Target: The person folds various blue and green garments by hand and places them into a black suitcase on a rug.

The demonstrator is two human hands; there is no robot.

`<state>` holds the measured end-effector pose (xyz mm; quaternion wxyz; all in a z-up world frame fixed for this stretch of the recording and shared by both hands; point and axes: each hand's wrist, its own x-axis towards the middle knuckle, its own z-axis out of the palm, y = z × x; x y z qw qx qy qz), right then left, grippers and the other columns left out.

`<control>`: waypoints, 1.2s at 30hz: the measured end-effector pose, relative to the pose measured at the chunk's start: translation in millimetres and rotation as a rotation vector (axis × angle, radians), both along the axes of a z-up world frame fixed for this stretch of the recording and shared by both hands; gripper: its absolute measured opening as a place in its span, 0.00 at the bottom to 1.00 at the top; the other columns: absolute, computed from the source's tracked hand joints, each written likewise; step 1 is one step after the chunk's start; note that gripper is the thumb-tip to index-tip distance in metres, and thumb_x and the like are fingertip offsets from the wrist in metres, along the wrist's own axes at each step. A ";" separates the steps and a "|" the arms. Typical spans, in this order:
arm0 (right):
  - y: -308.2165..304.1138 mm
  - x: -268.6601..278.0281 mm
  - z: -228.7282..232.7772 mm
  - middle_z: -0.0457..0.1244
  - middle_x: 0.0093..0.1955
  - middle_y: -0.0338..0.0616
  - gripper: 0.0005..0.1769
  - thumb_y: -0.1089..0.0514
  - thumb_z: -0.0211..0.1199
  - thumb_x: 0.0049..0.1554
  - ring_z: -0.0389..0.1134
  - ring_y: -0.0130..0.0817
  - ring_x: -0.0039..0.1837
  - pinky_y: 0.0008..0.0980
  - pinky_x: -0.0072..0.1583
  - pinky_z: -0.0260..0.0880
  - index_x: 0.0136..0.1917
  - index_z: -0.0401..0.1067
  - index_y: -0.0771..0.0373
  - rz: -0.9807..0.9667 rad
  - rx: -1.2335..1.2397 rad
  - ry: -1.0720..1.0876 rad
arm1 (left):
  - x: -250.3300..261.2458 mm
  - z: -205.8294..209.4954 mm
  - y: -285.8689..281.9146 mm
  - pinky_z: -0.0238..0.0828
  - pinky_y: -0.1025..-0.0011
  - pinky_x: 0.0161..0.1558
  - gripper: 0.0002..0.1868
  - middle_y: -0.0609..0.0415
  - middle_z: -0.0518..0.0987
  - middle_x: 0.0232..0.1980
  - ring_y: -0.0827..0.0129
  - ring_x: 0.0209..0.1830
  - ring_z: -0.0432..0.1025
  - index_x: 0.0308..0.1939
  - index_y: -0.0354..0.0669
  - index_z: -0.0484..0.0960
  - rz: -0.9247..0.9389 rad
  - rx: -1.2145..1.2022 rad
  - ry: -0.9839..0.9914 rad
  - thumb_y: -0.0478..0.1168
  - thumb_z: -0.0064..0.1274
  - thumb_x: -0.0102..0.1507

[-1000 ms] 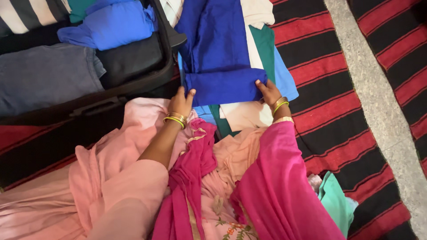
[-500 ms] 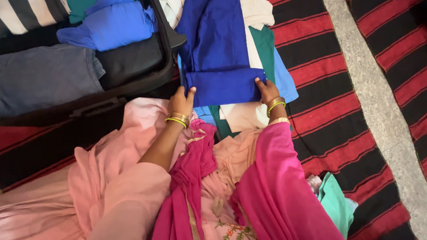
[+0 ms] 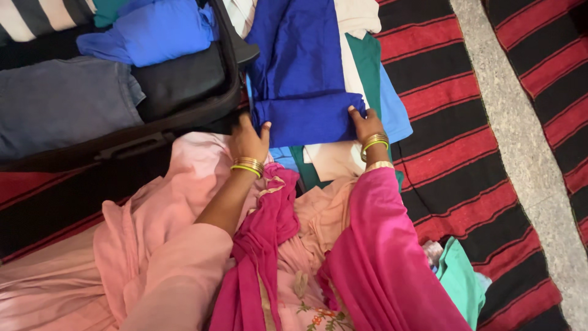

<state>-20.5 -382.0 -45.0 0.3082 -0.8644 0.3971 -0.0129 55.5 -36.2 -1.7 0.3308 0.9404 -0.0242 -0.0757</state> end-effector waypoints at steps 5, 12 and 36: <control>33.8 1.5 29.6 0.63 0.61 0.61 0.36 0.49 0.71 0.53 0.64 0.59 0.62 0.50 0.64 0.64 0.69 0.64 0.67 0.089 -0.311 -0.319 | -7.2 -13.2 -6.4 0.57 0.56 0.72 0.18 0.55 0.68 0.78 0.61 0.76 0.62 0.62 0.56 0.79 -0.283 0.209 -0.728 0.44 0.50 0.68; 65.0 8.2 53.0 0.64 0.67 0.52 0.28 0.69 0.53 0.54 0.62 0.54 0.69 0.49 0.74 0.60 0.67 0.73 0.58 0.442 -0.584 -0.488 | -3.6 -10.2 -13.0 0.45 0.53 0.78 0.32 0.44 0.62 0.78 0.55 0.80 0.55 0.72 0.35 0.68 -0.625 0.058 -0.472 0.50 0.48 0.68; 118.1 34.9 59.9 0.42 0.85 0.53 0.47 0.36 0.49 0.62 0.36 0.48 0.86 0.51 0.80 0.28 0.82 0.45 0.69 0.618 -0.602 0.019 | -8.0 15.2 -51.4 0.32 0.52 0.79 0.55 0.38 0.49 0.82 0.50 0.83 0.41 0.77 0.31 0.55 -0.753 0.193 -0.373 0.65 0.54 0.58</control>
